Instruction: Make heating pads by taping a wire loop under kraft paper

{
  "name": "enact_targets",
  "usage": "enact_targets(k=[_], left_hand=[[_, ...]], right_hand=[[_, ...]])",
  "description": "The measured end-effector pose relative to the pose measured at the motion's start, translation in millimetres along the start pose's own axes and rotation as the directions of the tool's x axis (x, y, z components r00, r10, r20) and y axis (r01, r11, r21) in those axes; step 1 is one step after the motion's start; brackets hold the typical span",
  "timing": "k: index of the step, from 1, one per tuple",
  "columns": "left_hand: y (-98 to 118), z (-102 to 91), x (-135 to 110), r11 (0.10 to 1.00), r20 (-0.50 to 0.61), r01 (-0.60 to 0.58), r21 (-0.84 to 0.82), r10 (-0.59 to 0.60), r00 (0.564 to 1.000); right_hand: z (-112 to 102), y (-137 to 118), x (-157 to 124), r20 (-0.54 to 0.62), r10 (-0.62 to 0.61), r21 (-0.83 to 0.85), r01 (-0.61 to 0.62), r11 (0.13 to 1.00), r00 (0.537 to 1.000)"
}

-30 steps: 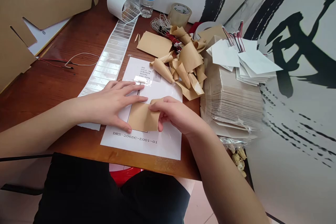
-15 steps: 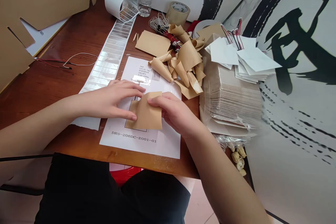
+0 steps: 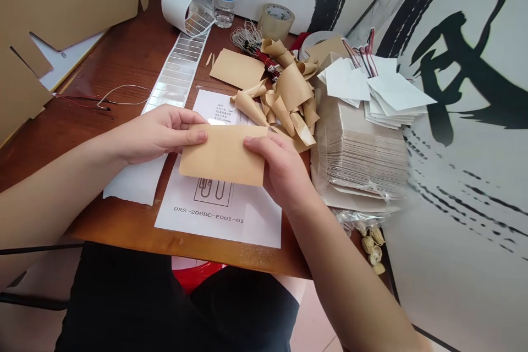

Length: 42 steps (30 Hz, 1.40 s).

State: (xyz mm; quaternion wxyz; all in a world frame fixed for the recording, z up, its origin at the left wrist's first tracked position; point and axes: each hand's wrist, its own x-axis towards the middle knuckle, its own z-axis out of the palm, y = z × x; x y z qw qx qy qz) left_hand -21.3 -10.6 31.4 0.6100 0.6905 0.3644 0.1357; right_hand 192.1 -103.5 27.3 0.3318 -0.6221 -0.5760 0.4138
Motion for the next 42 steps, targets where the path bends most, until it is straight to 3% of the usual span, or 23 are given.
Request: enact_targets(k=[3,6,13,18,21,26,29,34,42], left_hand=[[1,2.9,-1,0.998,-0.042,0.068,-0.001,-0.068,0.997],[-1,6.9,-1,0.996,0.007,0.089,-0.011,-0.089,0.996],[-3,11.9,-2,0.983,0.041,0.167,-0.077,-0.164,0.986],[-4,16.8,-3,0.986,0.059,0.166,-0.022,-0.164,0.985],[-3,14.5,-5,0.979,0.042,0.151,0.137,-0.158,0.987],[-1,7.4,-7,0.9,-0.168,0.095,0.425,-0.024,0.985],[-3,5.7,-6,0.848,-0.203,0.095,0.521,0.015,0.979],[-8,6.5,-2,0.796,-0.195,0.1,0.597,0.024,0.98],[-7,7.1,-2,0.785,-0.165,0.096,0.611,0.008,0.986]], right_hand=[[-3,-1,1,0.031,0.122,0.368,-0.125,0.921,0.992],[-9,-1,2,0.094,0.204,0.424,-0.225,0.878,0.974],[-24,2,-1,0.187,0.292,0.195,-0.327,0.925,0.938],[-20,2,1,0.388,0.312,0.049,-0.358,0.933,0.867],[-17,7,4,0.347,0.342,0.011,-0.369,0.929,0.873],[-13,10,10,0.269,0.381,-0.123,-0.36,0.925,0.885],[-11,10,11,0.294,0.358,-0.135,-0.332,0.933,0.886],[-7,12,13,0.283,0.343,-0.146,-0.313,0.939,0.896],[-7,17,15,0.271,0.365,-0.192,-0.322,0.927,0.89]])
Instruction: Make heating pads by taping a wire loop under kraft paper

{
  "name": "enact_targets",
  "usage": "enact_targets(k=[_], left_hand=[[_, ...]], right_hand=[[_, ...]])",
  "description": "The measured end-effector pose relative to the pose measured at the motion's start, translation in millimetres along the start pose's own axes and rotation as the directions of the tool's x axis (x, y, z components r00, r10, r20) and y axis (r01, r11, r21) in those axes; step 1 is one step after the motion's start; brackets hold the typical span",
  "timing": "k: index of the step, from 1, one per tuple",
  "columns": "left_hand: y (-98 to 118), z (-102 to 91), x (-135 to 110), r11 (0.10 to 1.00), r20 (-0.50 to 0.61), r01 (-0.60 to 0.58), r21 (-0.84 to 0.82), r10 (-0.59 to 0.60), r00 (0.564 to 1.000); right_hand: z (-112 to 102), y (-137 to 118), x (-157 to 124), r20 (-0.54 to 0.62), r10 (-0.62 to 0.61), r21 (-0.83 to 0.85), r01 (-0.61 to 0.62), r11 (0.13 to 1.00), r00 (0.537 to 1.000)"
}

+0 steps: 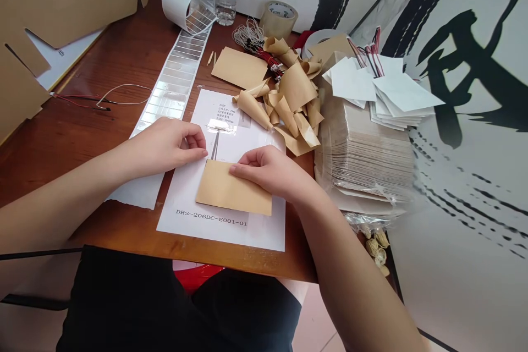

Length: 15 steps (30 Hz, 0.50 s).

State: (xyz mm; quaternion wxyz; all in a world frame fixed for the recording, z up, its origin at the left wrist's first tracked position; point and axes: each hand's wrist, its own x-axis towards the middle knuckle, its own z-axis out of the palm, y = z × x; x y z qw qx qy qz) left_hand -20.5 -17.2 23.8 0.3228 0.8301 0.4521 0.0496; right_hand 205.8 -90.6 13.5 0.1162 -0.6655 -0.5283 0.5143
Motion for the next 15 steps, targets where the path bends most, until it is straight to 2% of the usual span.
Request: enact_targets(k=[10,15], left_hand=[[-2.6,1.9,-2.1,0.997,0.049,-0.068,0.031,0.066,0.997],[-2.9,4.8,-1.6,0.997,0.075,-0.048,0.065,0.043,0.996]], right_hand=[[-0.4,2.0,2.9,-0.002,-0.021,-0.067,0.021,0.998,1.0],[-1.4,1.5,3.0,-0.011,-0.04,-0.081,0.039,0.996,0.999]])
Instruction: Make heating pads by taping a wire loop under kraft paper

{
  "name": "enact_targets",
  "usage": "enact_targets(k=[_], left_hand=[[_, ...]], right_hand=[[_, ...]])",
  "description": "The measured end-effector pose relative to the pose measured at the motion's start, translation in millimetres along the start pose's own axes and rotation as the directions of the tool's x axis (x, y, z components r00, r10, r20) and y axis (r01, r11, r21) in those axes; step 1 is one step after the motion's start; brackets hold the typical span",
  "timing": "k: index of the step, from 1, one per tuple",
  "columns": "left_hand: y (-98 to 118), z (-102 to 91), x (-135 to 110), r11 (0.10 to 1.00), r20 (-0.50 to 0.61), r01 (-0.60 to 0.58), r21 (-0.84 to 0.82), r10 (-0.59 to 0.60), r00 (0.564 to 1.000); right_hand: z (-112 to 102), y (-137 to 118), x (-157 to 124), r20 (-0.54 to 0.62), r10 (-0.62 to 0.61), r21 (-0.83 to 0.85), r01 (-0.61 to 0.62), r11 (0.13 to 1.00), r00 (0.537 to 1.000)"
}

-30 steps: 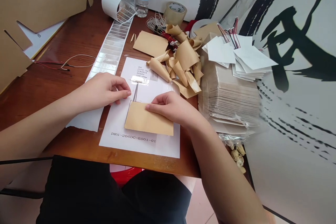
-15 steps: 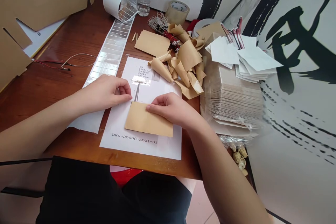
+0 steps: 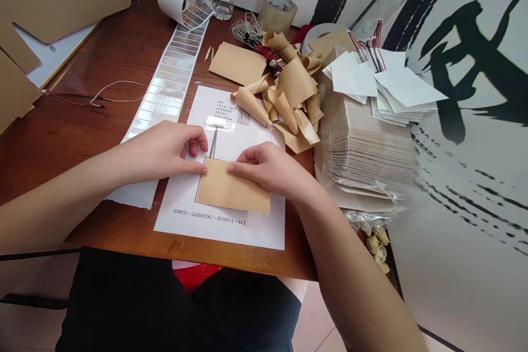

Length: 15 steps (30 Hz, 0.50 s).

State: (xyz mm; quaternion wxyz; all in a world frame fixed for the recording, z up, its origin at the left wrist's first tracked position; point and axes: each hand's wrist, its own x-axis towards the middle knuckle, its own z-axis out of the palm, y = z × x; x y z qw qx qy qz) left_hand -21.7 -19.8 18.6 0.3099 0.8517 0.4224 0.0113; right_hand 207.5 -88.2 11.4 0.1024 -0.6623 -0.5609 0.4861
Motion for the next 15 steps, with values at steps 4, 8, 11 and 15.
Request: enact_targets(k=[4,8,11,15], left_hand=[[0.1,0.5,0.4,1.0,0.009,0.015,0.012,-0.015,1.0],[0.6,-0.7,0.7,1.0,0.014,0.018,0.008,-0.019,1.0],[1.2,-1.4,1.0,1.0,0.019,0.024,0.0,-0.024,1.0],[1.8,-1.5,0.9,1.0,0.022,0.024,-0.014,-0.024,0.999]], right_hand=[[-0.5,-0.9,-0.1,-0.001,0.005,-0.009,-0.005,1.0,1.0],[-0.3,-1.1,-0.1,0.006,0.007,-0.001,-0.007,1.0,1.0],[0.2,-1.5,-0.4,0.004,0.019,0.004,-0.019,1.0,1.0],[0.8,-2.9,-1.5,0.01,0.035,0.011,-0.035,0.999,0.999]])
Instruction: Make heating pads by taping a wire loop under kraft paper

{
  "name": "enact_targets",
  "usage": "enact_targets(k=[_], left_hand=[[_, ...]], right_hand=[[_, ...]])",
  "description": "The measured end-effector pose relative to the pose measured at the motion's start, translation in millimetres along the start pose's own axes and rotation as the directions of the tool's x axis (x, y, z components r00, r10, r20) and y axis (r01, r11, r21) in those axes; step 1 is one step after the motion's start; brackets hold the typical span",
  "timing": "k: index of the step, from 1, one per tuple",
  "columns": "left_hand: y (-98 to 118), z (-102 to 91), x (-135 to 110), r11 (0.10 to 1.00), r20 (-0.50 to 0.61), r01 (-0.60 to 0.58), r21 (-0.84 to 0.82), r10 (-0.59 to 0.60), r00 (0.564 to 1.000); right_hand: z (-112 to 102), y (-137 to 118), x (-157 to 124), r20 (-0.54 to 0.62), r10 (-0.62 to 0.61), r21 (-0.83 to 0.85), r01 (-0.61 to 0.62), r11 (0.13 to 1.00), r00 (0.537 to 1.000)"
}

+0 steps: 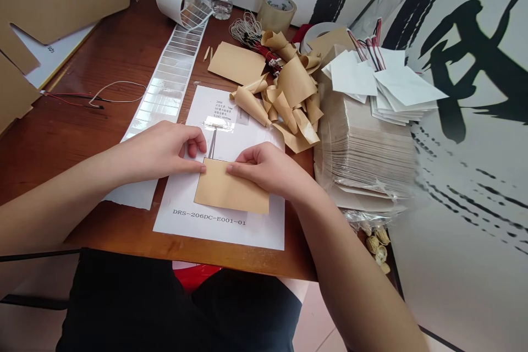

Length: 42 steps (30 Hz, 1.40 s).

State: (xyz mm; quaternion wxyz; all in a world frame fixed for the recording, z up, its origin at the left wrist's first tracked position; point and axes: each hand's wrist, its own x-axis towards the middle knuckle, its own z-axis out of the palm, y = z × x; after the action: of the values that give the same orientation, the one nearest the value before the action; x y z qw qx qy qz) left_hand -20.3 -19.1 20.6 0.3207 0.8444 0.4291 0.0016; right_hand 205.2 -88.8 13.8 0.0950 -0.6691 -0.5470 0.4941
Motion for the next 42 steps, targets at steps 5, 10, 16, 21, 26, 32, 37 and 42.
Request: enact_targets(k=[5,10,16,21,26,32,37,42], left_hand=[[-0.9,0.5,-0.3,1.0,-0.001,-0.009,-0.001,0.009,1.0],[-1.5,1.0,-0.2,1.0,-0.002,-0.018,0.004,0.018,1.0],[1.5,1.2,-2.5,0.999,-0.001,-0.015,0.035,0.015,1.0],[0.7,2.9,-2.6,0.998,-0.006,-0.027,0.053,0.027,1.0],[1.0,3.5,-2.3,0.998,-0.001,-0.024,0.055,0.024,1.0],[2.3,3.1,-3.2,0.998,-0.007,-0.017,0.057,0.018,1.0],[1.8,3.1,-2.9,0.998,-0.001,-0.017,0.055,0.017,1.0],[1.7,2.8,-3.3,0.999,0.001,-0.018,0.051,0.018,1.0]], right_hand=[[0.5,-1.0,-0.6,0.001,-0.005,-0.002,0.005,1.0,1.0],[1.2,-0.8,0.0,-0.006,0.011,-0.003,-0.011,1.0,1.0],[1.1,-1.1,-0.1,-0.006,0.007,-0.01,-0.007,1.0,1.0],[1.2,-1.2,-0.5,-0.011,-0.004,-0.006,0.004,1.0,1.0],[1.2,-0.5,-0.2,-0.009,-0.007,-0.005,0.007,1.0,1.0],[1.3,1.4,0.4,-0.006,-0.01,-0.009,0.01,1.0,1.0],[0.9,-0.3,-0.4,-0.005,-0.014,-0.005,0.014,1.0,1.0],[1.0,-1.4,0.3,0.002,-0.018,-0.01,0.018,1.0,1.0]])
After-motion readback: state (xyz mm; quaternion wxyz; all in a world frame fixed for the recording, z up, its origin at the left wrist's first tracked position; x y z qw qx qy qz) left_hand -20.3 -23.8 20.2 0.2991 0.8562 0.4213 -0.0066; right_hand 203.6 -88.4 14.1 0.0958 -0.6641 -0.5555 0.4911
